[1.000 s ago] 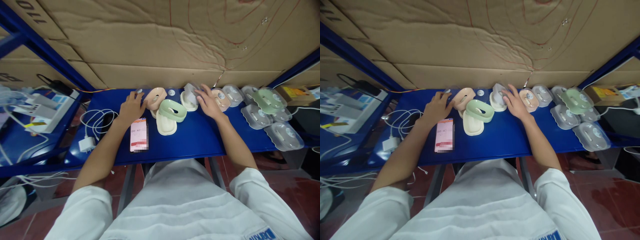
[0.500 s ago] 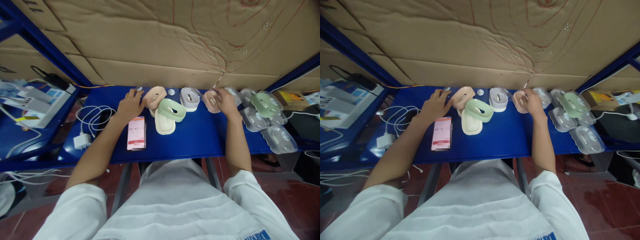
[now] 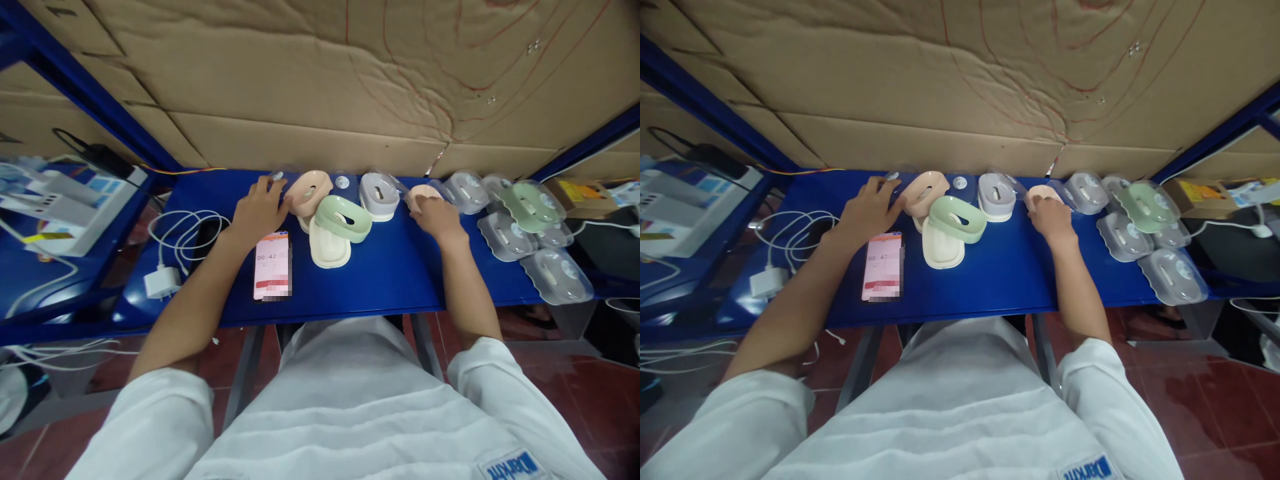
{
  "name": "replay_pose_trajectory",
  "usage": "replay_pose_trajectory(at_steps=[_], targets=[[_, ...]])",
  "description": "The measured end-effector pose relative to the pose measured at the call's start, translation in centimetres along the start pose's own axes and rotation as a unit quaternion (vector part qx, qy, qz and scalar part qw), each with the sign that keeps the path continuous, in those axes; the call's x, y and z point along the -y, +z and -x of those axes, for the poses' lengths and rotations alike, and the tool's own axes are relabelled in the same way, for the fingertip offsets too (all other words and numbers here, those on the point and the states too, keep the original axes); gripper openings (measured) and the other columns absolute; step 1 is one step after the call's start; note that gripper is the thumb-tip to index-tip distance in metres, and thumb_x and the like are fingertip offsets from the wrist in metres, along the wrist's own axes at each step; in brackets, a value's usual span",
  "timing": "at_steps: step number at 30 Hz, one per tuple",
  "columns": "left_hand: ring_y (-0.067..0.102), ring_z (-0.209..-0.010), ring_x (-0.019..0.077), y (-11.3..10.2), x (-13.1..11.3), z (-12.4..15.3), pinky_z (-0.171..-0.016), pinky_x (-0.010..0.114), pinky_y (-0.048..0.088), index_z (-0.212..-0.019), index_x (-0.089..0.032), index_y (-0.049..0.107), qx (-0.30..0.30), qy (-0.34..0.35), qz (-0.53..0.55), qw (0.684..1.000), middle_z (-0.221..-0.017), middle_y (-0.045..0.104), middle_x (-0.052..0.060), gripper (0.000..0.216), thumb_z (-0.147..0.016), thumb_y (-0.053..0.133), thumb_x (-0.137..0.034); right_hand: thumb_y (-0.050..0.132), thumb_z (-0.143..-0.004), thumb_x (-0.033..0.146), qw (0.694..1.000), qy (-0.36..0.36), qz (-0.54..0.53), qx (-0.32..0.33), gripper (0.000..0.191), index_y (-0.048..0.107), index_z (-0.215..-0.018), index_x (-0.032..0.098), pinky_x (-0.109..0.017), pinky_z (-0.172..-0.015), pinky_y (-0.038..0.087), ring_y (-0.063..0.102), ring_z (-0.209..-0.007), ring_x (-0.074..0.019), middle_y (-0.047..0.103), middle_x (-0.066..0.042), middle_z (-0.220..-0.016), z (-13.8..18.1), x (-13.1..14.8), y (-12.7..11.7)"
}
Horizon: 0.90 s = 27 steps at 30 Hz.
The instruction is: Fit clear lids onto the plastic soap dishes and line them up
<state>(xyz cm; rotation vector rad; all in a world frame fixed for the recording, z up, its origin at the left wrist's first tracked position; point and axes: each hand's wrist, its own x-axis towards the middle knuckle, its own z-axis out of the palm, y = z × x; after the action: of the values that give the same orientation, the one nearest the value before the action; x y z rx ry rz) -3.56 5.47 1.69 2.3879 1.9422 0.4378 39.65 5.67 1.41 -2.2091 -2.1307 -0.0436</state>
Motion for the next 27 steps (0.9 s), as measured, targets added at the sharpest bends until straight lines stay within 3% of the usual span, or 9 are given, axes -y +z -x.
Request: replay_pose_trajectory(at_steps=[3, 6, 9, 11, 13, 15, 20, 24, 27], targets=[[0.056, -0.141, 0.0445, -0.2, -0.3, 0.0, -0.107, 0.056, 0.056, -0.162, -0.023, 0.049, 0.009, -0.005, -0.012, 1.000, -0.157, 0.051, 0.021, 0.059, -0.110, 0.037, -0.050, 0.047, -0.104, 0.064, 1.000, 0.006, -0.009, -0.019, 0.064, 0.072, -0.139, 0.016, -0.069, -0.095, 0.054, 0.073, -0.114, -0.0515, 0.078, -0.028, -0.121, -0.4, 0.1, -0.1], [0.056, -0.141, 0.0434, -0.7, -0.7, 0.2, -0.105, 0.054, 0.057, -0.164, -0.020, 0.046, 0.022, -0.008, -0.039, 0.999, -0.158, 0.051, 0.022, 0.061, -0.111, 0.034, -0.047, 0.041, -0.107, 0.064, 0.993, 0.014, -0.085, -0.078, 0.063, 0.071, -0.142, 0.020, -0.059, -0.096, 0.055, 0.074, -0.113, -0.0440, 0.080, -0.021, -0.119, -0.8, -0.5, -0.7], [0.056, -0.143, 0.0417, -1.2, -1.1, 0.3, -0.106, 0.051, 0.057, -0.165, -0.020, 0.044, 0.033, -0.011, -0.055, 0.998, -0.160, 0.050, 0.022, 0.061, -0.111, 0.031, -0.046, 0.026, -0.113, 0.057, 0.982, 0.001, -0.139, -0.125, 0.063, 0.071, -0.138, 0.022, -0.049, -0.100, 0.053, 0.072, -0.117, -0.0358, 0.079, -0.016, -0.125, -1.1, -2.1, -1.8], [0.056, -0.143, 0.0413, -1.3, -1.2, 0.3, -0.106, 0.051, 0.057, -0.165, -0.019, 0.044, 0.035, -0.012, -0.061, 0.997, -0.160, 0.050, 0.022, 0.060, -0.112, 0.032, -0.045, 0.018, -0.115, 0.049, 0.979, 0.033, -0.130, -0.152, 0.064, 0.067, -0.142, 0.018, -0.049, -0.105, 0.047, 0.067, -0.125, -0.0349, 0.074, -0.020, -0.133, -1.1, -3.9, -2.3], [0.056, -0.143, 0.0412, -1.2, -1.1, 0.3, -0.107, 0.052, 0.057, -0.165, -0.019, 0.044, 0.034, -0.011, -0.067, 0.997, -0.159, 0.051, 0.022, 0.060, -0.112, 0.033, -0.044, 0.022, -0.114, 0.041, 0.976, 0.091, -0.102, -0.169, 0.059, 0.060, -0.148, 0.011, -0.055, -0.110, 0.041, 0.060, -0.133, -0.0389, 0.067, -0.028, -0.142, -1.2, -5.7, -2.3], [0.057, -0.143, 0.0411, -1.1, -1.1, 0.3, -0.107, 0.051, 0.057, -0.165, -0.020, 0.044, 0.032, -0.009, -0.071, 0.997, -0.159, 0.051, 0.022, 0.059, -0.112, 0.033, -0.045, 0.038, -0.109, 0.037, 0.974, 0.133, -0.078, -0.163, 0.055, 0.057, -0.150, 0.007, -0.062, -0.112, 0.036, 0.053, -0.138, -0.0439, 0.060, -0.033, -0.149, -1.3, -7.2, -1.6], [0.057, -0.143, 0.0410, -1.0, -1.0, 0.3, -0.106, 0.050, 0.057, -0.165, -0.019, 0.044, 0.029, -0.008, -0.073, 0.997, -0.159, 0.051, 0.022, 0.059, -0.112, 0.034, -0.044, 0.064, -0.095, 0.039, 0.975, 0.167, -0.035, -0.140, 0.061, 0.058, -0.153, 0.020, -0.068, -0.120, 0.029, 0.045, -0.147, -0.0436, 0.053, -0.023, -0.158, -2.4, -8.7, 0.8], [0.057, -0.143, 0.0413, -1.1, -1.0, 0.3, -0.106, 0.051, 0.057, -0.166, -0.018, 0.043, 0.032, -0.008, -0.069, 0.997, -0.159, 0.051, 0.022, 0.060, -0.112, 0.035, -0.043, 0.066, -0.094, 0.044, 0.975, 0.176, -0.049, -0.129, 0.067, 0.054, -0.158, 0.031, -0.072, -0.116, 0.038, 0.041, -0.153, -0.0435, 0.041, -0.019, -0.169, -2.8, -9.2, 1.5], [0.056, -0.144, 0.0421, -1.0, -0.9, 0.3, -0.106, 0.052, 0.057, -0.166, -0.017, 0.044, 0.027, -0.005, -0.064, 0.998, -0.159, 0.051, 0.023, 0.061, -0.112, 0.034, -0.044, 0.062, -0.095, 0.038, 0.973, 0.179, -0.053, -0.133, 0.063, 0.057, -0.157, 0.029, -0.069, -0.112, 0.046, 0.045, -0.151, -0.0436, 0.048, -0.017, -0.166, -2.9, -9.7, 1.7]])
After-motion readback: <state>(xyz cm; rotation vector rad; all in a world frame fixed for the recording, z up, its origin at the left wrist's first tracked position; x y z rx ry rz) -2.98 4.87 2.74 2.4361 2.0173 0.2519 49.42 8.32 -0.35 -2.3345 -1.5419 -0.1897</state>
